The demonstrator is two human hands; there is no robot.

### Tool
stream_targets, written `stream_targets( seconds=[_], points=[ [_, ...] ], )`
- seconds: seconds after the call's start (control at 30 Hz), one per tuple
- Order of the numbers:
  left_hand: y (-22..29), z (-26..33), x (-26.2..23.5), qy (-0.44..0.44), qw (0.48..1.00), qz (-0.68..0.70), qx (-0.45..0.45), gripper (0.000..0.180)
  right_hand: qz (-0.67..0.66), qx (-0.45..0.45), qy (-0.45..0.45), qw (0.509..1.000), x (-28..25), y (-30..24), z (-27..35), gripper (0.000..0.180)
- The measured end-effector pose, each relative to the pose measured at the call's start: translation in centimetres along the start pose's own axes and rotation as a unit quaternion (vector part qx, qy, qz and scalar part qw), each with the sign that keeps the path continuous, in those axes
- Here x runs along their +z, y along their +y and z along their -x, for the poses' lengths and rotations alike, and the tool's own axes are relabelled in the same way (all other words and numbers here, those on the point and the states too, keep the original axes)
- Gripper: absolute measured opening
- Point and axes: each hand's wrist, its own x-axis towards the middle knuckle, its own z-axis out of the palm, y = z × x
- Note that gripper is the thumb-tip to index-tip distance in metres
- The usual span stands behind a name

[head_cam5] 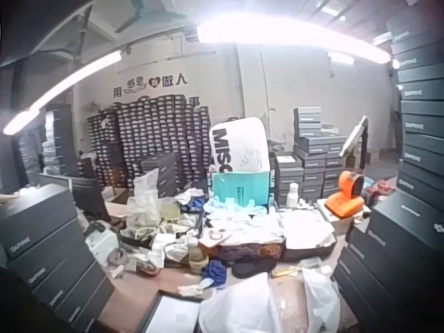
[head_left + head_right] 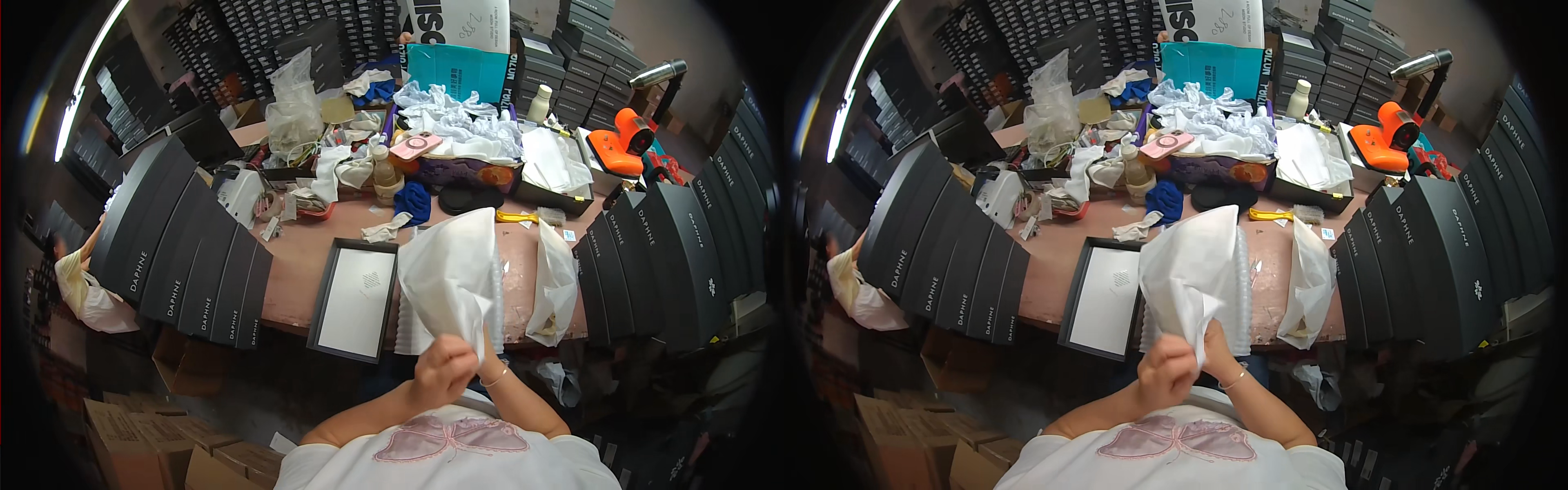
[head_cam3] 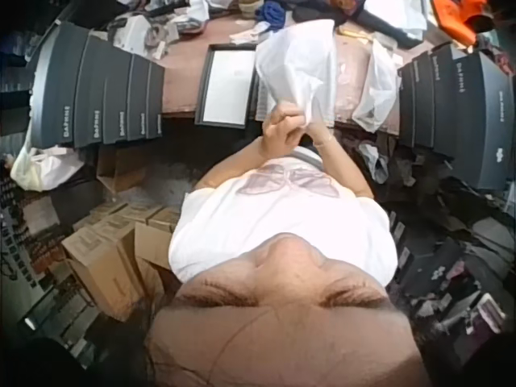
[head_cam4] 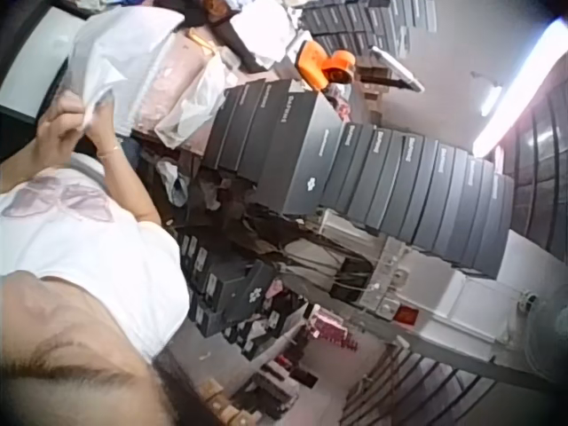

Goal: Inspecting, wrapping with tissue paper, and packing high-heeled shoes into branded boxes.

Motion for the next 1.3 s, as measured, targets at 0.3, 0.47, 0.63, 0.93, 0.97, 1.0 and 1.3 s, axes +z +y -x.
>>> stream_targets(
  seconds=[0.3, 0.47, 0.63, 0.93, 0.97, 1.0, 1.3],
  points=[
    [-0.3, 1.4, 0.2, -0.06, 0.996, -0.016, -0.069, 0.033, -0.024, -0.012, -0.016, 1.0, 1.5, 1.0, -1.7, 0.056],
    [1.2, 4.2, -3.3, -0.041, 0.987, -0.084, -0.127, 0.046, -0.19, 0.049, -0.033, 0.98, 0.3, -1.3, -2.6, 0.056],
    [-2.9, 6.7, -5.3, 0.222, 0.657, 0.393, -0.604, 0.071, 0.335, -0.228, -0.077, 0.911, 5.6, 3.7, -0.5, 0.057],
    [-4.7, 3.3, -6.8, 0.382, 0.83, 0.093, -0.395, 0.064, -0.194, 0.117, 0.007, 0.974, -2.0, -3.8, -0.1, 0.074],
    [-5.4, 4.3, -4.7, 0.297, 0.872, -0.002, -0.388, 0.068, -0.241, 0.088, 0.02, 0.966, -1.1, -4.6, -0.2, 0.07],
    [-3.8, 3.3, -2.2, 0.213, 0.892, 0.014, -0.399, 0.072, -0.288, 0.058, 0.025, 0.956, 0.1, -5.0, -0.5, 0.067],
    [-4.4, 14.8, -5.1, 0.183, 0.494, 0.335, -0.781, 0.037, 0.339, 0.14, -0.184, 0.912, -4.7, 3.4, -5.8, 0.037]
  ],
)
